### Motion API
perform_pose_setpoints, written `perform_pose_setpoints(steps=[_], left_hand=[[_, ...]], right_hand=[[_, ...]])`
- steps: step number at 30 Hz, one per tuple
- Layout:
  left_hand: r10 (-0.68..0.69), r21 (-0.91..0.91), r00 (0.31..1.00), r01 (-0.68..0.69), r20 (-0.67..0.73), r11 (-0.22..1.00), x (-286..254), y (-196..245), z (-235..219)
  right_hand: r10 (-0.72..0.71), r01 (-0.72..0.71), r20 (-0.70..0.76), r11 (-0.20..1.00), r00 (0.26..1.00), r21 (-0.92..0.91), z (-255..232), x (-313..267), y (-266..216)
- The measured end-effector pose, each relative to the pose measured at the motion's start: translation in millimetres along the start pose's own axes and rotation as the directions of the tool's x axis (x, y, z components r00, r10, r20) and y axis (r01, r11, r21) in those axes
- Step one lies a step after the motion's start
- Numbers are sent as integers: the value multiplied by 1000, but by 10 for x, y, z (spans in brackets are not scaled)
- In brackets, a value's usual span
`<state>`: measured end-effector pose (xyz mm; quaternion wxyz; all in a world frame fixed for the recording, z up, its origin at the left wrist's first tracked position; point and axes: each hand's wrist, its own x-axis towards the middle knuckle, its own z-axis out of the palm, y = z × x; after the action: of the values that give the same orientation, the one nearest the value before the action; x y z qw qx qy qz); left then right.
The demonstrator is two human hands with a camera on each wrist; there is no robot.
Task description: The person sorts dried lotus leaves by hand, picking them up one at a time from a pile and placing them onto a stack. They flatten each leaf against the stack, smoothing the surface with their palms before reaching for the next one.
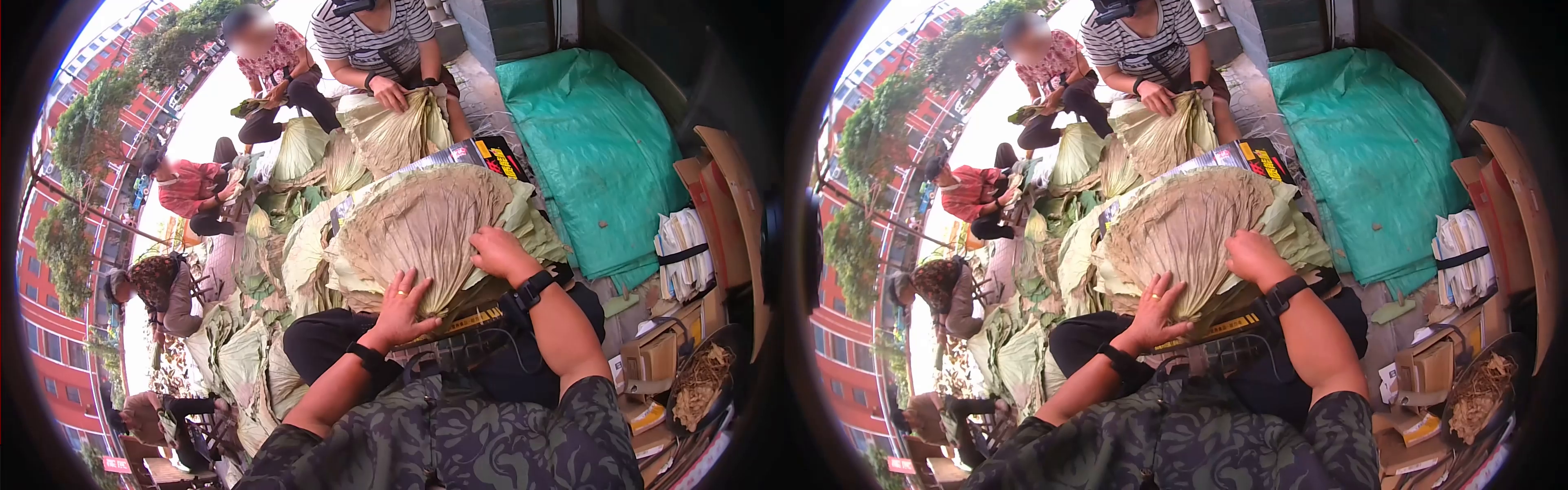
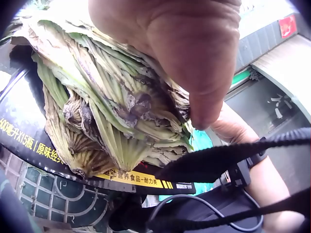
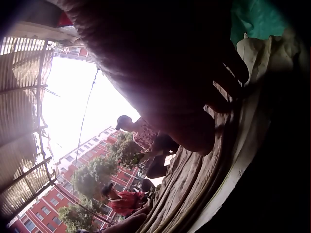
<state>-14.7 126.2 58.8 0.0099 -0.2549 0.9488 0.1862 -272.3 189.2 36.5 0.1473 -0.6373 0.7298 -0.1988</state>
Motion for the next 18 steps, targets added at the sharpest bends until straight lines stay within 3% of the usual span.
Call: perform_pose_setpoints(steps=[8, 18], left_hand=[[0, -18, 1000, 0, -29, 1000, -18, -11, 6], [58, -110, 996, -50, 72, 993, 39, -39, -229]], right_hand=[[-12, 11, -15, 1000, 1000, -27, 21, 18, -33], [34, -39, -82, 997, 996, -62, -74, 71, -78]])
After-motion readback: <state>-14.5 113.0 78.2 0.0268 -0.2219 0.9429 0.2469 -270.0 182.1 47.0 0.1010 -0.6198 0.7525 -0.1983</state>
